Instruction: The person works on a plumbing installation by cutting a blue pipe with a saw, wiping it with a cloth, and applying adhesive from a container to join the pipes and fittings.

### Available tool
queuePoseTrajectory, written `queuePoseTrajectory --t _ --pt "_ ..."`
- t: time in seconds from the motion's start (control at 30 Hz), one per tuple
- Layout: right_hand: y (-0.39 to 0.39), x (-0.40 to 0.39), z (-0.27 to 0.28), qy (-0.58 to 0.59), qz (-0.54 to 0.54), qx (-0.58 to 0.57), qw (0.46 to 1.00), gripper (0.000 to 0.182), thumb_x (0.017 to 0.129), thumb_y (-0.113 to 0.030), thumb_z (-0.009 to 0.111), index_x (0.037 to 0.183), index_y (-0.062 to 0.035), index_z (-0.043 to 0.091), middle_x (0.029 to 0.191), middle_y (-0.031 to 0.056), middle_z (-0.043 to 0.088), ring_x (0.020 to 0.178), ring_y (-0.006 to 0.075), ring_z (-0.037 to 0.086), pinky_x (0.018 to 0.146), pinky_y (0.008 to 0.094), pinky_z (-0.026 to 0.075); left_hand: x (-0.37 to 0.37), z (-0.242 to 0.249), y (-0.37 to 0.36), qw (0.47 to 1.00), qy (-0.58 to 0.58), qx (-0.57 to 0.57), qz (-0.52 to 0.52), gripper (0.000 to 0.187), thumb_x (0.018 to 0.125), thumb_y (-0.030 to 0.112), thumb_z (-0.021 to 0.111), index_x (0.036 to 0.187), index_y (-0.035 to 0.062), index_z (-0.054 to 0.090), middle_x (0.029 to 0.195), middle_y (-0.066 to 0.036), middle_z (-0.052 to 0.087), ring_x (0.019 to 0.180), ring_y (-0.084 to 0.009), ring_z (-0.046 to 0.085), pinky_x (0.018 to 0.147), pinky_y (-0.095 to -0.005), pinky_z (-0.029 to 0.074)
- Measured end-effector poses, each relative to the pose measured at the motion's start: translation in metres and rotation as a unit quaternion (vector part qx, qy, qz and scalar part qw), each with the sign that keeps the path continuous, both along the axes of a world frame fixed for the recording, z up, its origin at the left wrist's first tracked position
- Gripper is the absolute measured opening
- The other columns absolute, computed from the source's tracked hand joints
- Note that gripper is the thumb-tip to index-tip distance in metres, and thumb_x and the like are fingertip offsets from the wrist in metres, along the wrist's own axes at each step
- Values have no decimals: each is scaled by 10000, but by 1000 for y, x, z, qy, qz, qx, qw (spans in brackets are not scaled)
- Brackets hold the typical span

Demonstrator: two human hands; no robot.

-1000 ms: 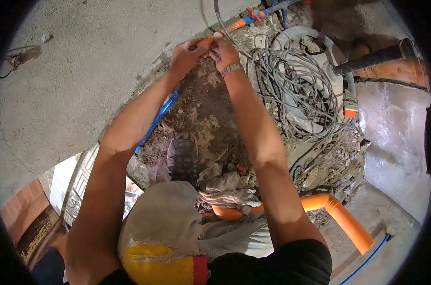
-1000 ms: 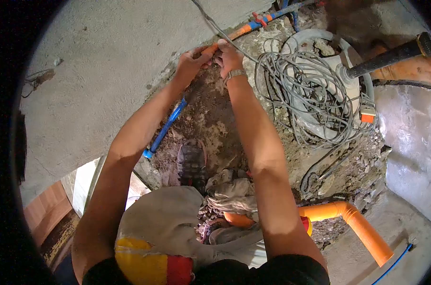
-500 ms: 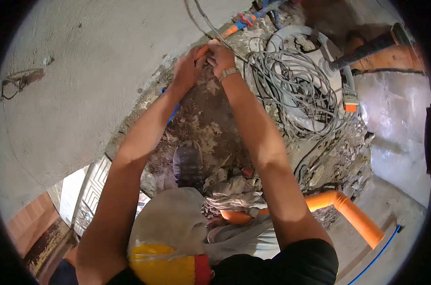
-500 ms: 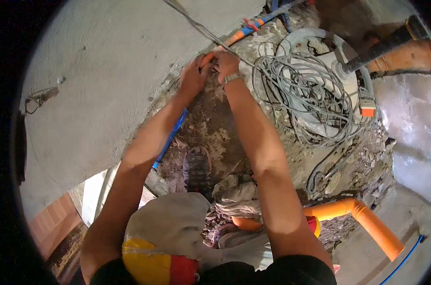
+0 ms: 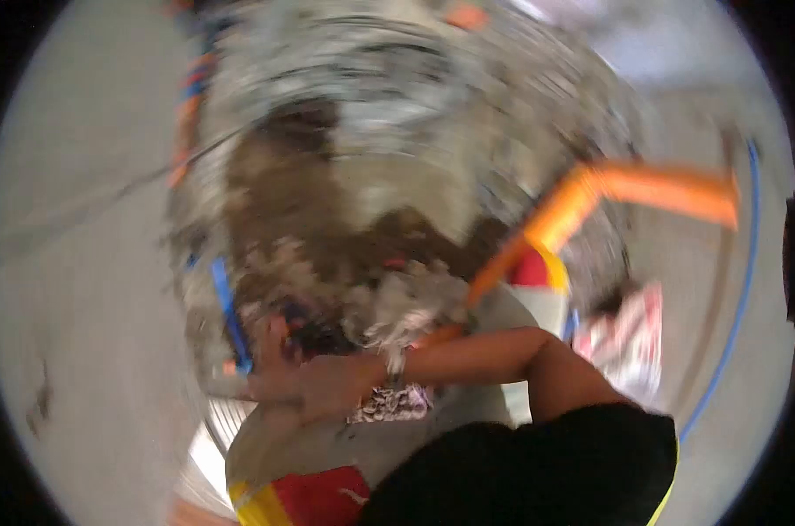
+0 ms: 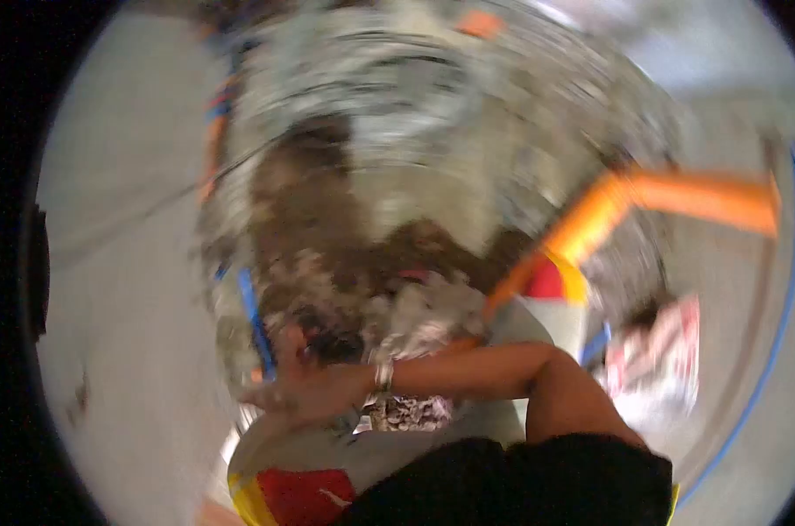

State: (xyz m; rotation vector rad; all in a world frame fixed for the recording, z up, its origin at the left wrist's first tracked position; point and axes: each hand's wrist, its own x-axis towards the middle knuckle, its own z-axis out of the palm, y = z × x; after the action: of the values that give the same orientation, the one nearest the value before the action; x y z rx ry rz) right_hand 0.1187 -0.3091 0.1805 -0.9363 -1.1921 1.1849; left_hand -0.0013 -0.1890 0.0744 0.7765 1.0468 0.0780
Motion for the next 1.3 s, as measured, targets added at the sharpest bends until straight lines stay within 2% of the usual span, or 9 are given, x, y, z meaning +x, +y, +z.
queuePoseTrajectory --t 0.17,0.3,0.33,0.43,0.53,0.63,0.93,1.1,1.3 --pt "-89 -60 44 38 -218 -37 975 562 978 -386 525 1374 13 509 1170 284 615 1118 402 591 981 433 451 -24 10 -13 989 49 17 -139 330 960 402 629 1077 94 611 914 -48 639 756 -126 610 670 -288 474" --pt "-211 8 82 -149 -81 -193 966 372 942 -316 564 1040 32 650 975 188 683 865 370 659 751 489 512 -22 24 -3 967 70 70 -236 321 962 391 637 1098 101 613 956 -51 644 779 -130 613 693 -297 482" --pt "-247 -16 36 -130 -412 23 902 299 910 -251 572 974 20 682 896 199 688 768 368 654 715 504 500 -25 25 -5 960 78 87 -254 319 962 389 639 1103 103 613 966 -52 645 785 -131 614 699 -299 484" --pt "-415 5 56 -99 -616 -396 674 269 953 -227 562 1079 -43 712 896 164 727 852 270 702 812 378 554 -14 38 11 943 90 115 -300 314 963 381 644 1118 109 615 998 -54 649 802 -133 616 716 -305 491" --pt "-606 -22 43 -399 -700 -481 346 270 922 -224 643 1104 -33 700 858 162 724 679 248 697 666 380 560 2 44 21 921 101 142 -348 310 964 373 650 1134 115 616 1029 -56 653 819 -136 619 734 -311 497" --pt "-728 -119 14 -242 -671 -660 235 223 858 -191 614 994 -70 742 951 191 727 867 406 706 783 457 561 20 55 27 899 107 153 -395 308 966 365 656 1149 121 618 1060 -58 657 836 -139 621 752 -317 503" --pt "-548 -115 -120 -51 -696 -528 484 254 836 -248 690 1009 -64 683 1007 183 711 911 353 695 808 438 557 44 112 92 886 98 244 -382 308 969 342 674 1195 139 623 1154 -65 669 887 -147 628 804 -336 522" --pt "-476 -65 -149 -102 -563 -692 440 531 871 -347 662 1307 -104 481 1374 223 531 1291 402 525 1080 567 405 33 173 136 880 94 287 -368 310 977 329 672 1222 145 623 1196 -69 672 925 -155 627 841 -348 524" --pt "-478 -72 -196 -116 -523 -694 482 327 881 -199 578 1190 -96 597 1315 182 590 1264 388 556 1091 604 381 4 211 89 879 110 298 -357 302 1031 301 581 1278 130 606 1199 -80 658 1063 -198 593 961 -374 469"
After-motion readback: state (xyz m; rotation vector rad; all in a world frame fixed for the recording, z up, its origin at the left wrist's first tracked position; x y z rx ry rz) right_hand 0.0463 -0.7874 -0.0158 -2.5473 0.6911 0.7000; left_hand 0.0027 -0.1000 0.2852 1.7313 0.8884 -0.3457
